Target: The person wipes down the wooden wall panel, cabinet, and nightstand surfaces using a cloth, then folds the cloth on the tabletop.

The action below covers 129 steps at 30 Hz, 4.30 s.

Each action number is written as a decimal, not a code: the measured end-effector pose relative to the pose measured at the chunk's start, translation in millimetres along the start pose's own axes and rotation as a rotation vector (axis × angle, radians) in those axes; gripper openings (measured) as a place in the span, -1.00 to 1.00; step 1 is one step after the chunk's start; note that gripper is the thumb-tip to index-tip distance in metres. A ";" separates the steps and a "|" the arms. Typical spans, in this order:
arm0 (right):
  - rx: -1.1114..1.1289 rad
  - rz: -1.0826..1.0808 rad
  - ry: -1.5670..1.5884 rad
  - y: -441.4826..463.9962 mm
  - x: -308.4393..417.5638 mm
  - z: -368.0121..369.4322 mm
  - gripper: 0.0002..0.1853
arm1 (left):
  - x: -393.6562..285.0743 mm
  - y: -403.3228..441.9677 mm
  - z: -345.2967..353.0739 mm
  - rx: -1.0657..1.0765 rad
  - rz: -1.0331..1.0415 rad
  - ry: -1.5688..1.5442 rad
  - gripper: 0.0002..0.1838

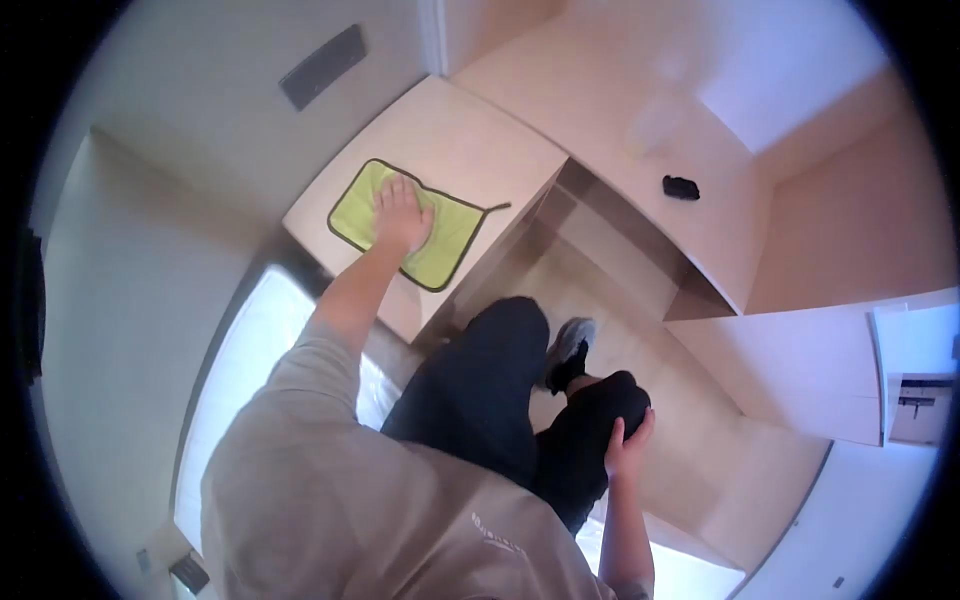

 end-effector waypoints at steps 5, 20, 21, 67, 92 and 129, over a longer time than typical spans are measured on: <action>-0.026 0.036 -0.014 1.1 -6.0 -2.5 -0.26 | 2.0 -126.6 -18.3 0.122 0.117 0.013 -0.14; -0.100 0.065 -0.202 25.4 12.0 2.7 -0.28 | 178.7 25.9 -26.1 -0.111 0.248 -0.062 -0.14; -0.093 0.076 -0.206 26.1 10.9 3.4 -0.27 | 180.7 29.3 -31.5 -0.086 0.268 -0.074 -0.15; 0.039 0.116 -0.015 67.9 60.4 4.9 -0.24 | 47.4 186.7 8.8 -0.066 0.258 0.031 -0.15; 0.074 0.025 -0.164 70.0 99.2 22.2 -0.16 | -156.3 113.6 -0.9 -0.072 0.401 -0.069 -0.03; 0.199 -0.904 -0.180 210.6 507.4 367.6 -0.27 | 33.6 142.4 6.3 -0.189 0.159 -0.081 -0.22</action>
Point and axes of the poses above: each hand's wrist, its own y-axis towards the middle knuckle, its own z-axis out of the palm, x = y × z, the point moved 6 cm from there along y, towards the middle knuckle, and after that the axes turned 10 degrees about -x, right-handed, at the moved point
